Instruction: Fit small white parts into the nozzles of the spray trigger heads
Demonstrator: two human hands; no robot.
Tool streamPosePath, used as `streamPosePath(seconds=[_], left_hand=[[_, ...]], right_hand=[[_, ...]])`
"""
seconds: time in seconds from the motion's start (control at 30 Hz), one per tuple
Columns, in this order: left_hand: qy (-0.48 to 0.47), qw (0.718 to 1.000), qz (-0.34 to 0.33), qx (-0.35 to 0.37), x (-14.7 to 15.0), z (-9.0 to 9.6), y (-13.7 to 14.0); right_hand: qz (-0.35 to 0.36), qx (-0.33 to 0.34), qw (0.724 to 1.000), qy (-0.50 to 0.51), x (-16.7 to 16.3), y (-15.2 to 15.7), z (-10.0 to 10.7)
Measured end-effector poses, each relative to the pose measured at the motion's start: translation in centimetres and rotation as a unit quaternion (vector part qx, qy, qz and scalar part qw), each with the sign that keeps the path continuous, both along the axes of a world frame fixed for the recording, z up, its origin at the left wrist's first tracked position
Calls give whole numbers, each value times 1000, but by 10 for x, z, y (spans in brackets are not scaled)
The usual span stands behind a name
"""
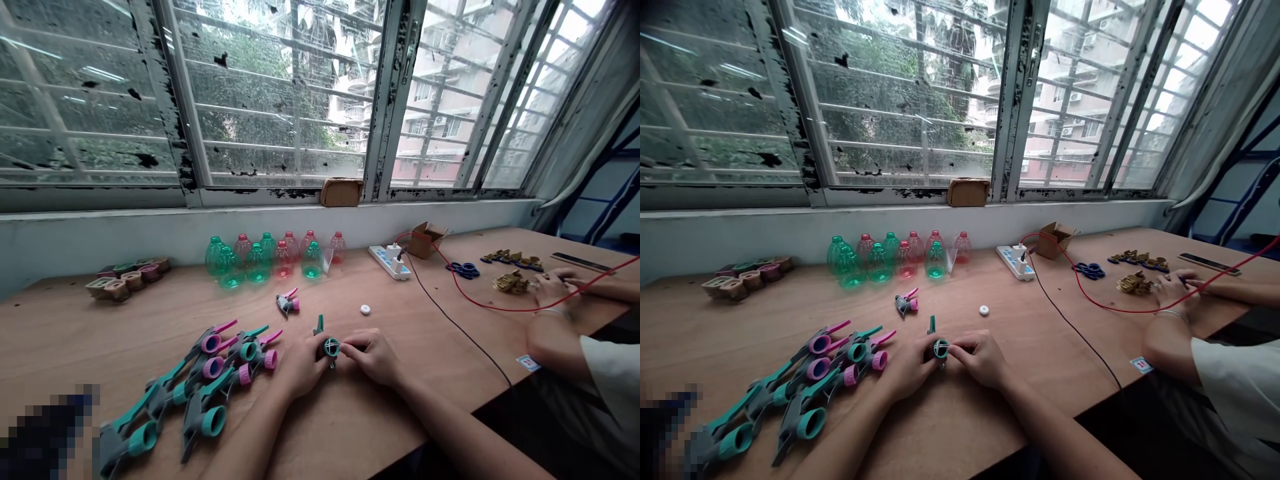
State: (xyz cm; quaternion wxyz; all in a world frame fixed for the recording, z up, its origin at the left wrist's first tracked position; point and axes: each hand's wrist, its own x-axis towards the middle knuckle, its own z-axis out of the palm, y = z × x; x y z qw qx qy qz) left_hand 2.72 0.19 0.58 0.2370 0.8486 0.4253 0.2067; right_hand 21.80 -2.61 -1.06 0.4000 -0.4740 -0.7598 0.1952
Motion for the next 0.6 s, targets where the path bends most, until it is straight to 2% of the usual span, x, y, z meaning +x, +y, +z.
streamPosePath(seconds=[0.17,0.33,0.43,0.6], left_hand=[[0,1000,-4,-3,1,2,1],[19,1000,-1,10,1,-2,3],[21,999,-3,24,0,-5,5],[21,999,-11,31,0,-5,7]], right_hand=[[2,-35,997,70,9,1,0],[-80,-75,983,151,50,14,0],[-128,-109,980,102,87,30,2],[-190,-134,969,-79,126,54,4]])
